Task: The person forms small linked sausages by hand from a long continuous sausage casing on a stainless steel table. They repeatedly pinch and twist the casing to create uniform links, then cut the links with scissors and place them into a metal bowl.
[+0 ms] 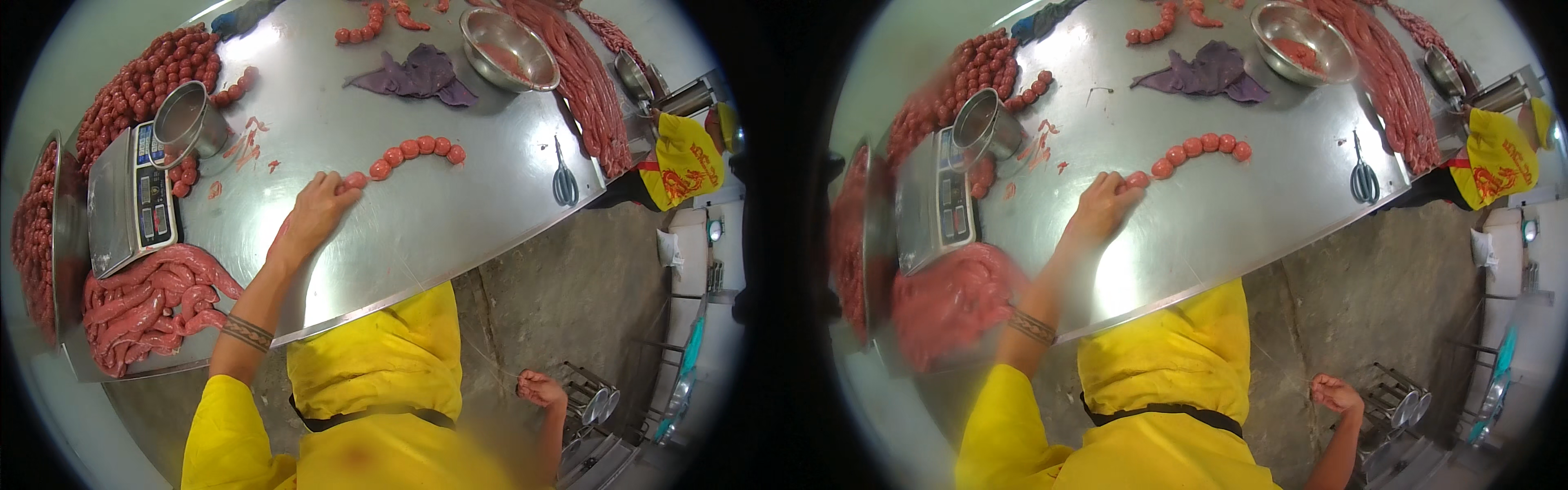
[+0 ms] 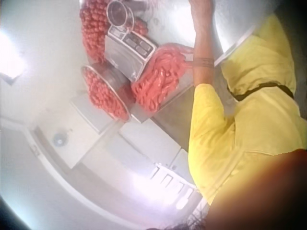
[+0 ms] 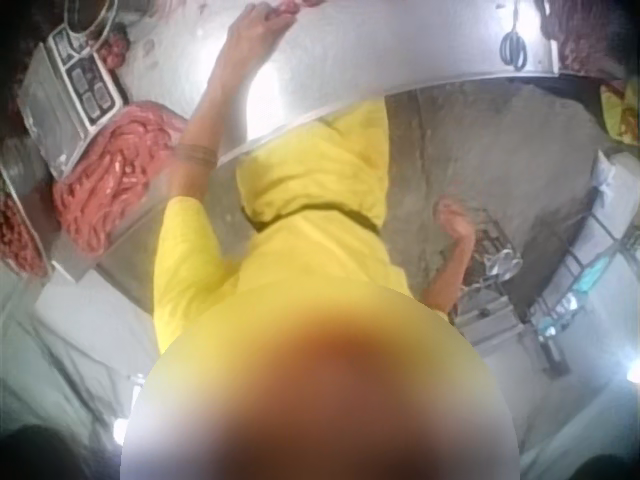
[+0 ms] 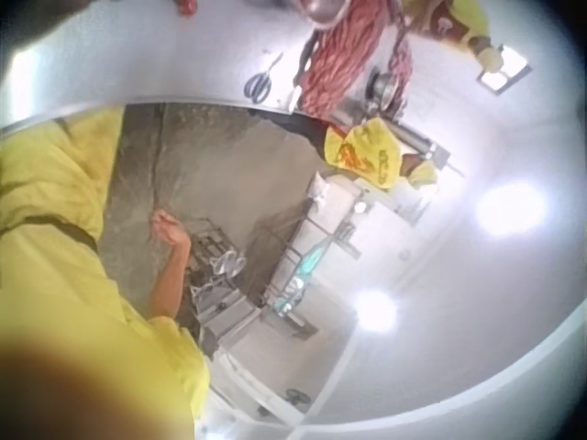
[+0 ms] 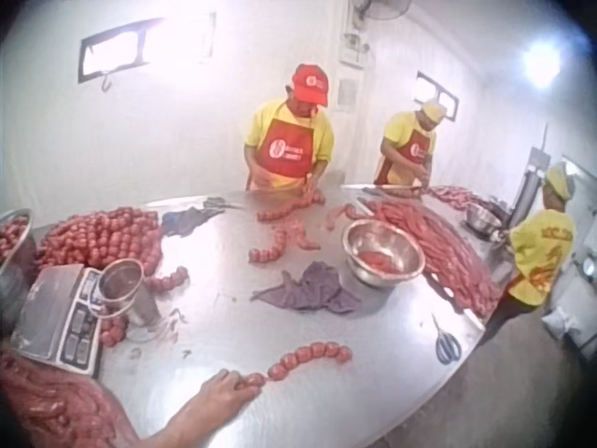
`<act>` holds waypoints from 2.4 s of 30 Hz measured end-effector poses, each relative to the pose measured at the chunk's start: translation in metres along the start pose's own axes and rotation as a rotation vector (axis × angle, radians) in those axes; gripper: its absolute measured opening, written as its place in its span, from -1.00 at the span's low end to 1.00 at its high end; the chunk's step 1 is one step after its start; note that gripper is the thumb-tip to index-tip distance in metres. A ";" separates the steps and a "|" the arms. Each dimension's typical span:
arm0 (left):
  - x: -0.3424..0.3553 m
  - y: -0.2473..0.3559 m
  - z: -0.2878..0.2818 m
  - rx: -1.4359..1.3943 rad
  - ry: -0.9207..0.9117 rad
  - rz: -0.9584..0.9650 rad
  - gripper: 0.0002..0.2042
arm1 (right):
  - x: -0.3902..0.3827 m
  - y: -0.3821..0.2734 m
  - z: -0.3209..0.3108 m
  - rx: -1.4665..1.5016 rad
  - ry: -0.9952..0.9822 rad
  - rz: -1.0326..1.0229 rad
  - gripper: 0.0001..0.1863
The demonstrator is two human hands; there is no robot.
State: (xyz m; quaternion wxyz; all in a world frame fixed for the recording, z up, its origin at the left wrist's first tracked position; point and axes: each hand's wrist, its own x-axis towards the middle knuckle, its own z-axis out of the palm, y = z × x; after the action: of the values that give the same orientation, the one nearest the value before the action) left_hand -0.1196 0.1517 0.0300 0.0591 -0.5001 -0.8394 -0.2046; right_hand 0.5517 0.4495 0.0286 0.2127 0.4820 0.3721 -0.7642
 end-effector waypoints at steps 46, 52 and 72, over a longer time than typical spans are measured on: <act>-0.034 -0.014 -0.012 -0.636 0.163 -0.467 -0.44 | 0.255 -0.395 0.440 -1.913 0.512 -0.814 -0.45; -0.028 -0.010 -0.012 -0.530 0.169 -0.646 -0.71 | 0.169 -0.200 0.431 -1.285 0.001 -1.252 0.04; -0.056 -0.010 -0.029 -0.213 0.074 -0.036 -0.34 | 0.111 -0.213 -0.009 0.792 -0.226 -1.272 -0.19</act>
State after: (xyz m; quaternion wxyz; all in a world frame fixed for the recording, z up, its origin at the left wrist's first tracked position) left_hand -0.1033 0.0901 0.0368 0.0326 -0.4805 -0.8189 -0.3121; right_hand 0.3617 0.5948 0.0041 -0.4210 0.1336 0.2522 -0.8610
